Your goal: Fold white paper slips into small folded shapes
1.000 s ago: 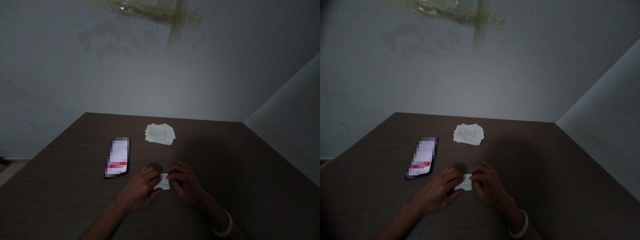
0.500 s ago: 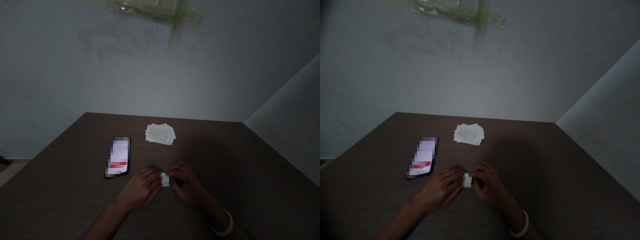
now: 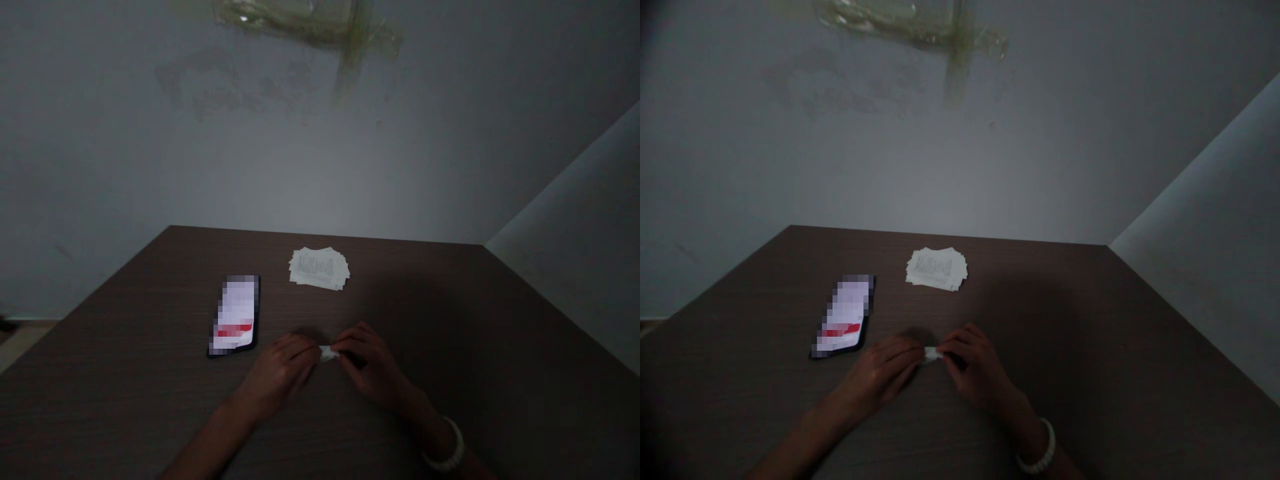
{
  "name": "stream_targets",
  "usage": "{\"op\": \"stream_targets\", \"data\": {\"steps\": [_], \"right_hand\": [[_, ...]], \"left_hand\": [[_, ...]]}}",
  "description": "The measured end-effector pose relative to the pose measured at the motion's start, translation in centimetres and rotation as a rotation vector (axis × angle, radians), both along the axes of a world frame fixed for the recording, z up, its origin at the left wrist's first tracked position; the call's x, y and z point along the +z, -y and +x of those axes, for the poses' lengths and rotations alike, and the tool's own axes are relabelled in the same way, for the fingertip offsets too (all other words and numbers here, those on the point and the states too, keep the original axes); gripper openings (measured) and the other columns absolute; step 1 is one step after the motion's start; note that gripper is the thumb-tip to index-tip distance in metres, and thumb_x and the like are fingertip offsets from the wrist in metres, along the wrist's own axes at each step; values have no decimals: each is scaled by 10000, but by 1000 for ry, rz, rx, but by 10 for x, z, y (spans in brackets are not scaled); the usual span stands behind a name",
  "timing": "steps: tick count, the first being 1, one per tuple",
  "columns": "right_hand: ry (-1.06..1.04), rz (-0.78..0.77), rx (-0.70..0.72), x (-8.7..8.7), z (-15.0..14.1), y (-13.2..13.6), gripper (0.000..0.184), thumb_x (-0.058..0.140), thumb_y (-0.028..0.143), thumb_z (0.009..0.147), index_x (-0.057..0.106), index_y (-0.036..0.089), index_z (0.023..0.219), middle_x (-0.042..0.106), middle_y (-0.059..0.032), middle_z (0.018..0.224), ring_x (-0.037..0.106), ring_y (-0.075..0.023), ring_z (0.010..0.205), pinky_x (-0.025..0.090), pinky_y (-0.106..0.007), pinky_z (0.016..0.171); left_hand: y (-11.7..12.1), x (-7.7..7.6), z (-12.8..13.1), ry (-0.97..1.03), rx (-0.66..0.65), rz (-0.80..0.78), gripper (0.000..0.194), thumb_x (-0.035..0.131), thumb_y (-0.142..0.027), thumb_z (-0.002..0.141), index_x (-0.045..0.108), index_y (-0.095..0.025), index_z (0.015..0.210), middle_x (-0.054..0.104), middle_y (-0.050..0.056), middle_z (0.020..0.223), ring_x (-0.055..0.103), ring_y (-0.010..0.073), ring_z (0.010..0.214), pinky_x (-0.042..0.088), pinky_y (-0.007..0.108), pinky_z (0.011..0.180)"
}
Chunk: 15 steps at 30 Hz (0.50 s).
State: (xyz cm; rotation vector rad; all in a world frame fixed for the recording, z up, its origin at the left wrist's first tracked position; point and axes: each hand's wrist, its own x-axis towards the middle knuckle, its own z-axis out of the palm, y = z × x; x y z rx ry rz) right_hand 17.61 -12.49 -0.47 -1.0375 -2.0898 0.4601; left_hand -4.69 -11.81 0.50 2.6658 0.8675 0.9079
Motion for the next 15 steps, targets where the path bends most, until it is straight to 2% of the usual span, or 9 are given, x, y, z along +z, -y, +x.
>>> {"op": "stream_targets", "data": {"steps": [4, 6, 9, 12, 15], "right_hand": [[-92, 23, -26, 2, -1, 1, 275, 638, 160, 820, 627, 231, 1086, 671, -63, 961, 606, -202, 878, 500, -362, 786], [-141, -19, -55, 2, -1, 1, 308, 665, 201, 808, 622, 226, 1112, 667, -58, 908, 611, -195, 816, 506, -336, 719], [-221, -144, -113, 1, -2, 3, 213, 675, 248, 804, 673, 218, 1015, 635, -29, 780, 600, -164, 686, 491, -286, 616], [-336, -280, -135, 1, -2, 2, 165, 678, 269, 804, 682, 208, 957, 657, -24, 775, 626, -157, 683, 508, -273, 629], [-441, -326, -111, 2, -3, 1, 187, 679, 292, 804, 672, 204, 969, 674, -22, 785, 640, -158, 700, 525, -269, 643]], "left_hand": [[1, 4, 4, 251, 74, -207, 162, 508, -165, 917, 668, -177, 933, 701, 54, 874, 655, 166, 787, 537, 284, 716], [3, 8, 8, 339, 147, -334, 127, 556, -202, 896, 681, -183, 879, 707, 40, 846, 657, 160, 749, 530, 271, 687], [6, 14, 14, 401, 206, -463, 120, 597, -230, 862, 698, -187, 813, 707, 16, 762, 645, 155, 681, 511, 263, 643], [8, 18, 18, 441, 226, -561, 126, 613, -239, 836, 705, -176, 777, 694, 9, 705, 624, 147, 636, 496, 251, 614], [10, 18, 19, 455, 240, -637, 126, 621, -237, 818, 699, -167, 747, 678, 8, 667, 612, 144, 621, 484, 243, 601]]}}
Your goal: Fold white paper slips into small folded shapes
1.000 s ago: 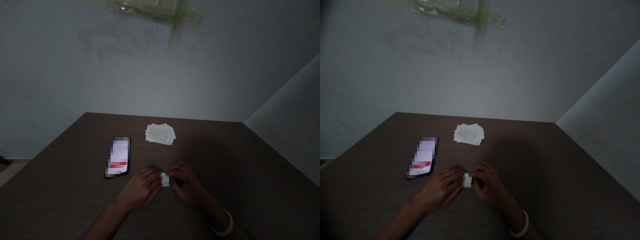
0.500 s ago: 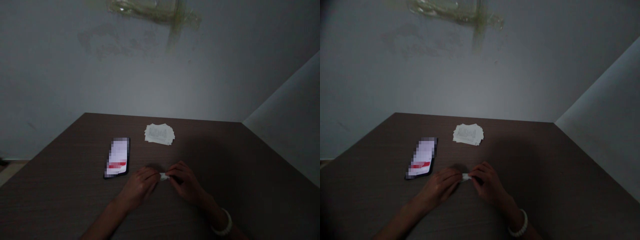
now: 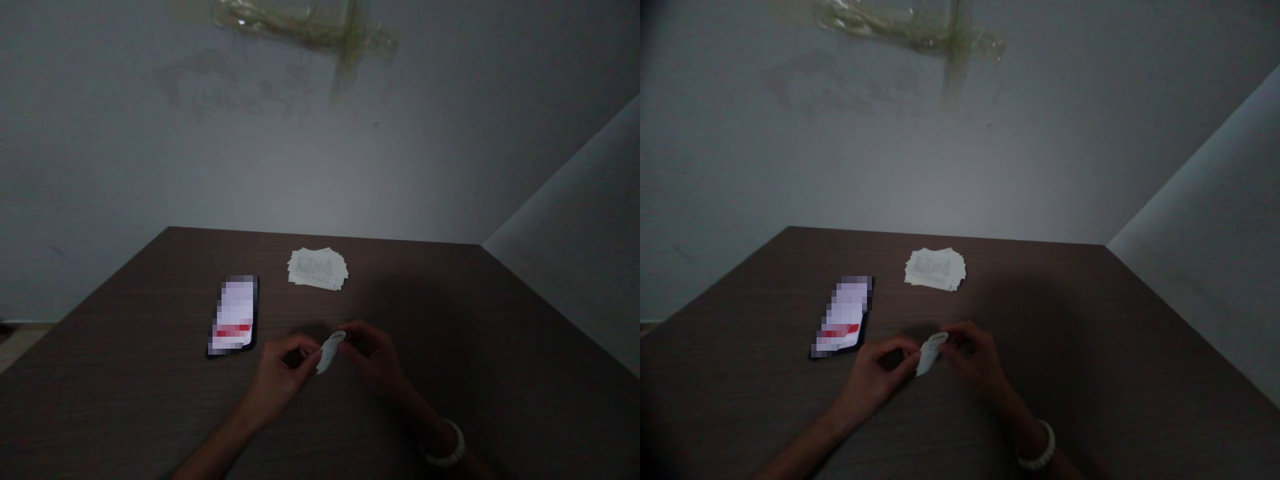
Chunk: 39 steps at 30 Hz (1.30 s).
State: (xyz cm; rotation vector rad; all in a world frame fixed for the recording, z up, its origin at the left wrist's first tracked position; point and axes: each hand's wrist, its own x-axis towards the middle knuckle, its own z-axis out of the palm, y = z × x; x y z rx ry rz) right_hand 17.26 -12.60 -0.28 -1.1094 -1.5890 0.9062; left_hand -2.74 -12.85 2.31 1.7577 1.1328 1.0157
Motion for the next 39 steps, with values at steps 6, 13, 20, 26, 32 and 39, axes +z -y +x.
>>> {"op": "stream_targets", "data": {"steps": [6, 13, 20, 26, 32, 39], "right_hand": [[-102, -69, 38, -2, -2, 1, 212, 670, 312, 814, 673, 199, 993, 710, -44, 828, 665, -171, 708, 551, -286, 652], [-25, -103, -20, 1, -2, 3, 231, 679, 312, 790, 718, 172, 971, 734, -60, 803, 686, -184, 696, 550, -268, 623], [13, -104, -21, -1, -7, 8, 247, 667, 303, 792, 739, 190, 999, 754, -59, 845, 691, -190, 696, 547, -270, 616], [11, -119, -22, -4, -8, 10, 257, 655, 317, 805, 739, 190, 1013, 755, -69, 887, 698, -206, 741, 551, -292, 652], [-48, -160, -40, -3, -10, 10, 250, 686, 323, 783, 736, 184, 985, 745, -56, 800, 682, -185, 677, 536, -263, 599], [-162, -258, -47, 0, -13, 8, 178, 699, 334, 773, 747, 176, 839, 750, -49, 768, 695, -184, 677, 544, -252, 614]], "left_hand": [[2, -1, 1, 18, -33, -84, 128, 619, -249, 808, 695, -164, 749, 694, 19, 700, 629, 160, 663, 488, 259, 640], [3, 1, 0, 86, 3, -69, 160, 622, -303, 824, 698, -170, 872, 673, 18, 726, 618, 154, 677, 497, 247, 642], [3, -1, 3, 41, 72, -5, 135, 656, -285, 801, 723, -171, 825, 676, 12, 677, 602, 135, 610, 479, 219, 594], [3, 1, 4, 33, 95, -42, 158, 661, -303, 792, 742, -167, 787, 685, 13, 639, 613, 145, 597, 480, 223, 586], [2, -2, 4, 55, 107, -137, 197, 659, -333, 786, 748, -161, 751, 701, 28, 655, 624, 163, 620, 487, 234, 593], [2, -6, 3, 64, 74, -171, 202, 663, -350, 793, 738, -168, 749, 698, 31, 660, 621, 161, 622, 487, 239, 599]]}}
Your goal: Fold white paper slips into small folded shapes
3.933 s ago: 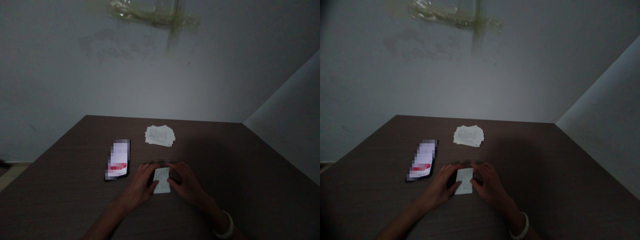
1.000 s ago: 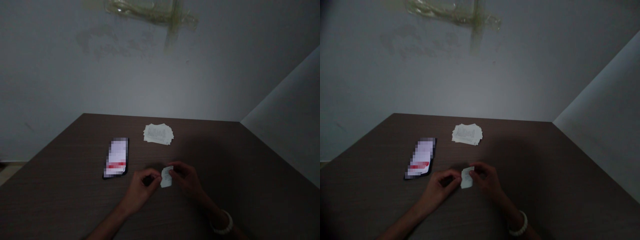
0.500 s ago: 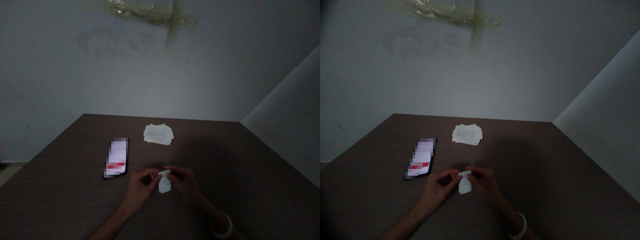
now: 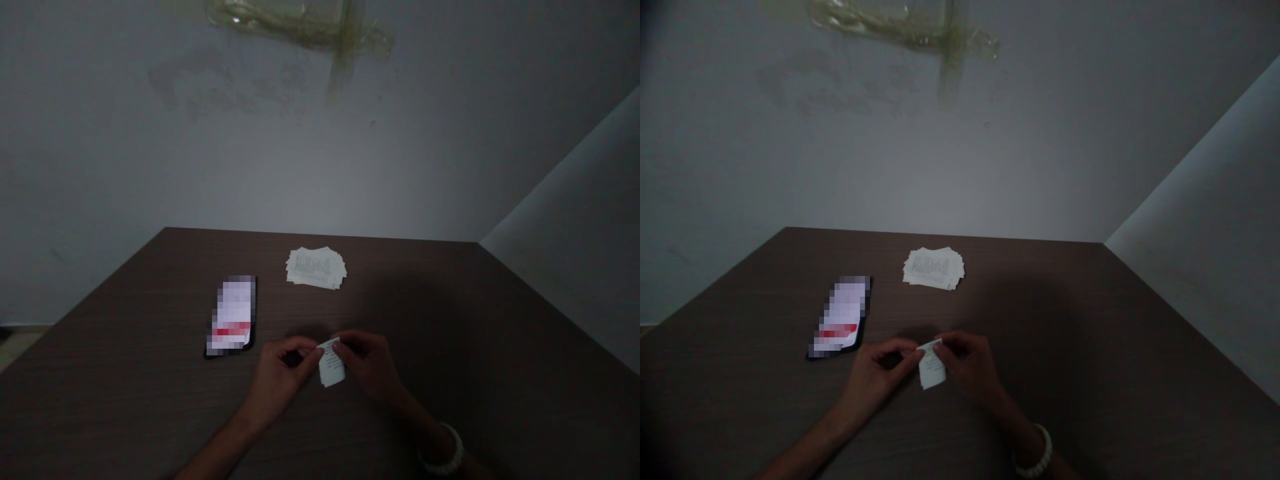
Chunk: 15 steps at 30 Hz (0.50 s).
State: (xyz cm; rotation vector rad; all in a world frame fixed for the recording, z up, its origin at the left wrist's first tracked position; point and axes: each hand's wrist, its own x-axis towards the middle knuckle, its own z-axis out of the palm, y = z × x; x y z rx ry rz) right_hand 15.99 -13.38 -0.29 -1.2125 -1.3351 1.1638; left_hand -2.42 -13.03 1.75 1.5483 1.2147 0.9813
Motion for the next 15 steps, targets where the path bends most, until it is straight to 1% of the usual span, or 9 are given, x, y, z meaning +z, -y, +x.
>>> {"op": "stream_targets", "data": {"steps": [5, 8, 11, 15], "right_hand": [[-1, 12, 10, 3, 0, 1, 165, 685, 324, 783, 749, 175, 810, 748, -43, 736, 688, -171, 647, 530, -238, 600], [8, 23, 12, 4, -1, 2, 172, 681, 327, 786, 745, 168, 801, 744, -43, 726, 679, -166, 630, 524, -236, 589], [45, 39, -1, 3, -1, 2, 183, 684, 335, 785, 739, 160, 785, 735, -44, 707, 671, -165, 622, 518, -236, 582], [91, 62, -3, 4, 0, 2, 196, 677, 345, 790, 735, 158, 778, 728, -44, 694, 666, -167, 619, 513, -239, 574]], "left_hand": [[0, -3, 0, 11, 23, 46, 182, 674, -338, 785, 725, -167, 746, 679, 21, 650, 607, 151, 613, 487, 230, 587], [0, -4, 0, 13, 29, 58, 164, 681, -330, 785, 729, -174, 785, 686, 15, 665, 610, 148, 623, 493, 230, 601], [1, -3, 0, 5, 51, 83, 157, 687, -320, 780, 741, -179, 822, 697, 15, 678, 613, 150, 627, 498, 234, 611], [2, 0, -1, -19, 48, 98, 164, 685, -325, 776, 755, -177, 792, 700, 18, 662, 611, 149, 611, 488, 228, 589]]}}
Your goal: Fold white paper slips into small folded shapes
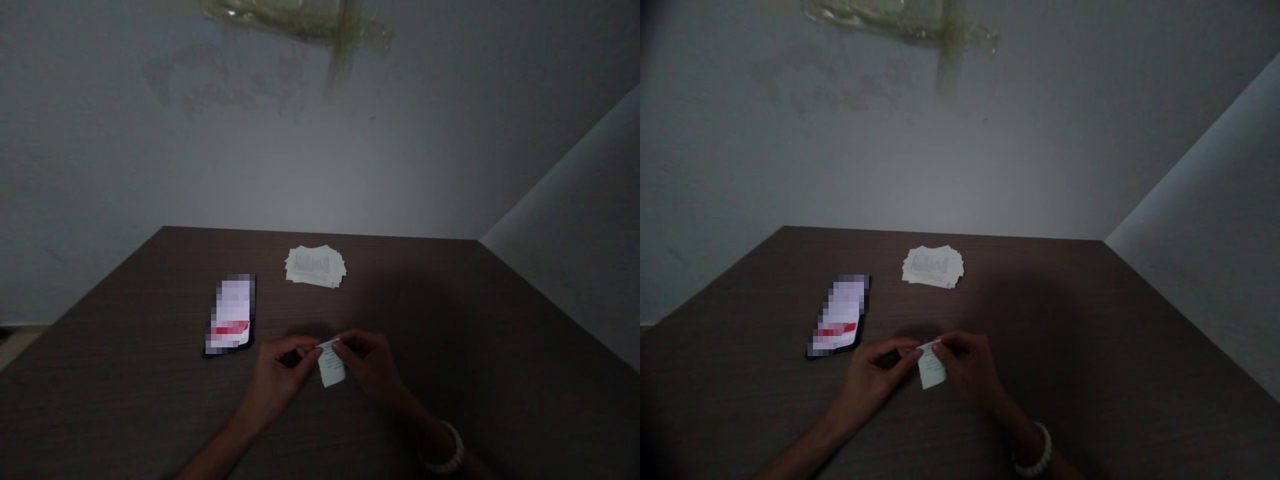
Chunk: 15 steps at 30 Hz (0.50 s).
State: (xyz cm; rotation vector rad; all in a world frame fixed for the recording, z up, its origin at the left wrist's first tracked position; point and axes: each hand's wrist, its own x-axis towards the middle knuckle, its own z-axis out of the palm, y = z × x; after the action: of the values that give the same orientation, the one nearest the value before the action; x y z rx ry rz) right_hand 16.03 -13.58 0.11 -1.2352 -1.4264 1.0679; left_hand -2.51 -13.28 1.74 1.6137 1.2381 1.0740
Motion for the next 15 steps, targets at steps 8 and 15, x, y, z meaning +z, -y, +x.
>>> {"op": "stream_targets", "data": {"steps": [8, 15], "right_hand": [[42, 17, -20, 6, 0, 2, 166, 658, 317, 790, 726, 172, 747, 723, -28, 665, 657, -160, 583, 504, -232, 541], [120, 66, -44, 7, 0, 3, 156, 654, 307, 798, 729, 180, 749, 718, -27, 657, 651, -158, 582, 496, -232, 545]], "left_hand": [[0, 5, 2, -16, -10, -5, 172, 677, -330, 779, 742, -172, 756, 693, 21, 644, 610, 151, 598, 493, 234, 578], [0, 1, 0, -32, -43, 14, 133, 684, -306, 784, 739, -185, 791, 690, 16, 666, 619, 145, 611, 493, 235, 594]]}}
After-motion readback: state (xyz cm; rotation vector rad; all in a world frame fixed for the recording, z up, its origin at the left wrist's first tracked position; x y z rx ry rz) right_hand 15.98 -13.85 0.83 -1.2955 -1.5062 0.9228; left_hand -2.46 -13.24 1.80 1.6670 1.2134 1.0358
